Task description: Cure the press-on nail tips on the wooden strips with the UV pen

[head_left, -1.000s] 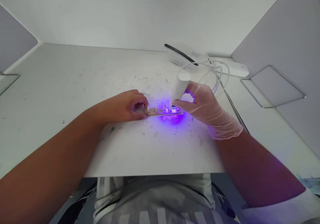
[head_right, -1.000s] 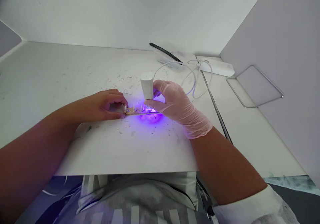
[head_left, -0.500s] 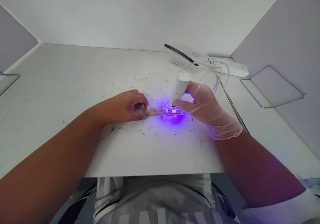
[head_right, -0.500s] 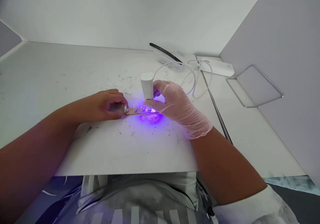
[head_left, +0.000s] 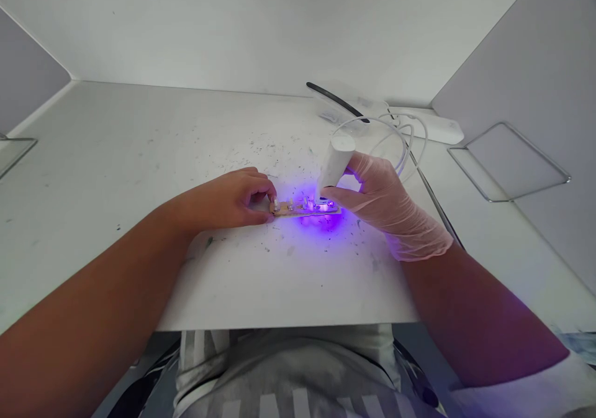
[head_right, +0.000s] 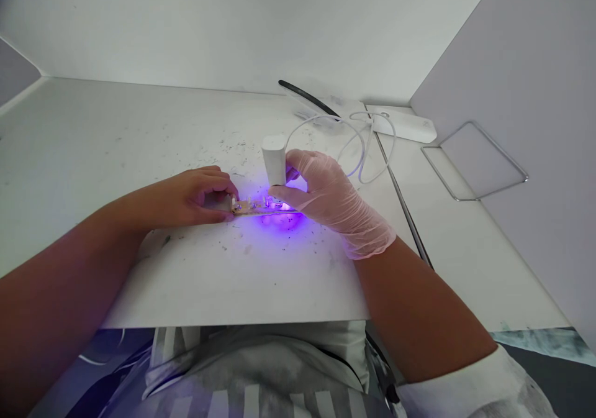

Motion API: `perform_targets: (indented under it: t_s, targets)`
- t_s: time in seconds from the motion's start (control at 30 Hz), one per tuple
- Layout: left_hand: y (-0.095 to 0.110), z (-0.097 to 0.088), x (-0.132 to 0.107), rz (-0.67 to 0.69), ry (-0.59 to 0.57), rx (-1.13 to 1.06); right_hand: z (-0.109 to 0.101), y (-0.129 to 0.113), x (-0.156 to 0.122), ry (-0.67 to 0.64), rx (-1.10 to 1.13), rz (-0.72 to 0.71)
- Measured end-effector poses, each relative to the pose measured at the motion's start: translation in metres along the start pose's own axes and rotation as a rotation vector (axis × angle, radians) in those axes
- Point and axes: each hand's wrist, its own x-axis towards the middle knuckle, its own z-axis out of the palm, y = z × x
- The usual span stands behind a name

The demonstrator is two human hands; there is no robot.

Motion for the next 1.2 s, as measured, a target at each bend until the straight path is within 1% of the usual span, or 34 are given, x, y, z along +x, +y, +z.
perform_targets:
  t_s: [1.2]
  targets:
    - [0.0026, -0.0012, -0.0004, -0.007, -0.005, -0.015, -0.0001, 0.0015, 0.0006, -0.004, -0.017, -0.003]
